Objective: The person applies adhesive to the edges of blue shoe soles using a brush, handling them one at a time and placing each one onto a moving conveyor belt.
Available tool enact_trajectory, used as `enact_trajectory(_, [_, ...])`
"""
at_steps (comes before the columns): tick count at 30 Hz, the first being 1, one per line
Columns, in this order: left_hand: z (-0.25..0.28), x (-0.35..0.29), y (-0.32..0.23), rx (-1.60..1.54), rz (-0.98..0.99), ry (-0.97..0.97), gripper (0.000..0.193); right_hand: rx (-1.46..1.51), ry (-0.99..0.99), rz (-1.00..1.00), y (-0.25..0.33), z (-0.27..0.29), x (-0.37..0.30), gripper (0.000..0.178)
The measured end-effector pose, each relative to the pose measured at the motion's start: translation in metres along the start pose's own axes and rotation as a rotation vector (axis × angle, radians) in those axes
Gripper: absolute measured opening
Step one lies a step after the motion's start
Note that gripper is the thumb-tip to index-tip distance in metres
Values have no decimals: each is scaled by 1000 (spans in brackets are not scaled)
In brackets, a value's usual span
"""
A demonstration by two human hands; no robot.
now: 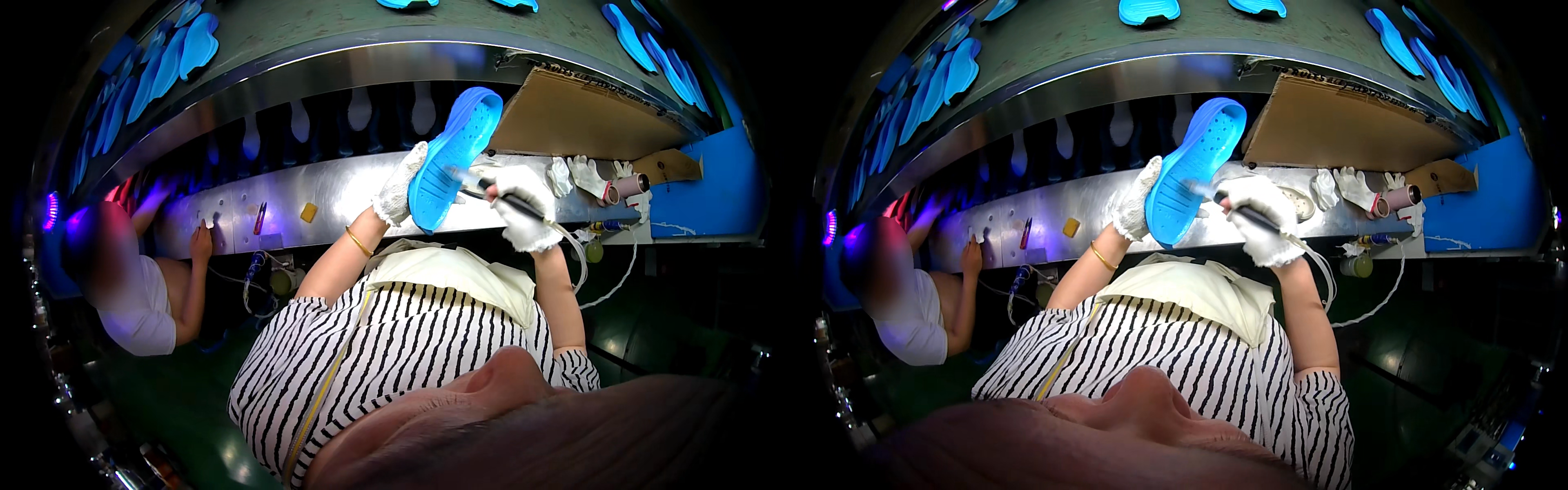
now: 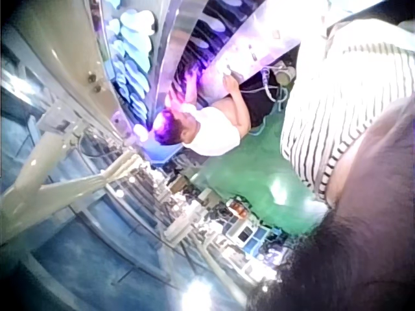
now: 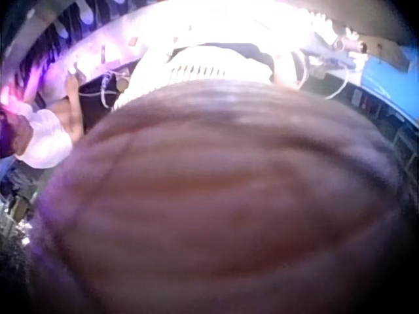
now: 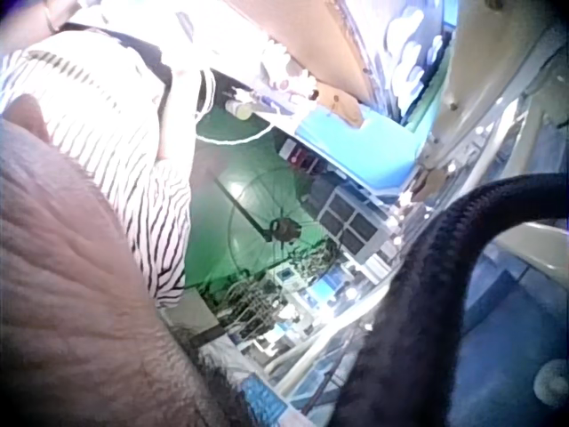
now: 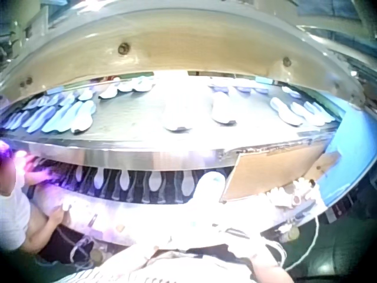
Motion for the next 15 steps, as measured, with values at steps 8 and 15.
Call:
enact_trajectory(8, [0, -6, -38, 232, -309, -4, 73, -253, 143, 287, 41, -16, 15, 19])
enact_trajectory(15, [-69, -31, -113, -32, -276, 255, 87, -110, -159, 107, 21, 33, 3, 26])
Point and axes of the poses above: each hand's wrist, its own x-axis towards the middle knuckle, its own z-axis out of the back of the hand, y = z × x, the point moved 8 cm from there along x, towards the middle knuckle, and after that the axes turned 8 degrees about -y, right-handed, at the moved point
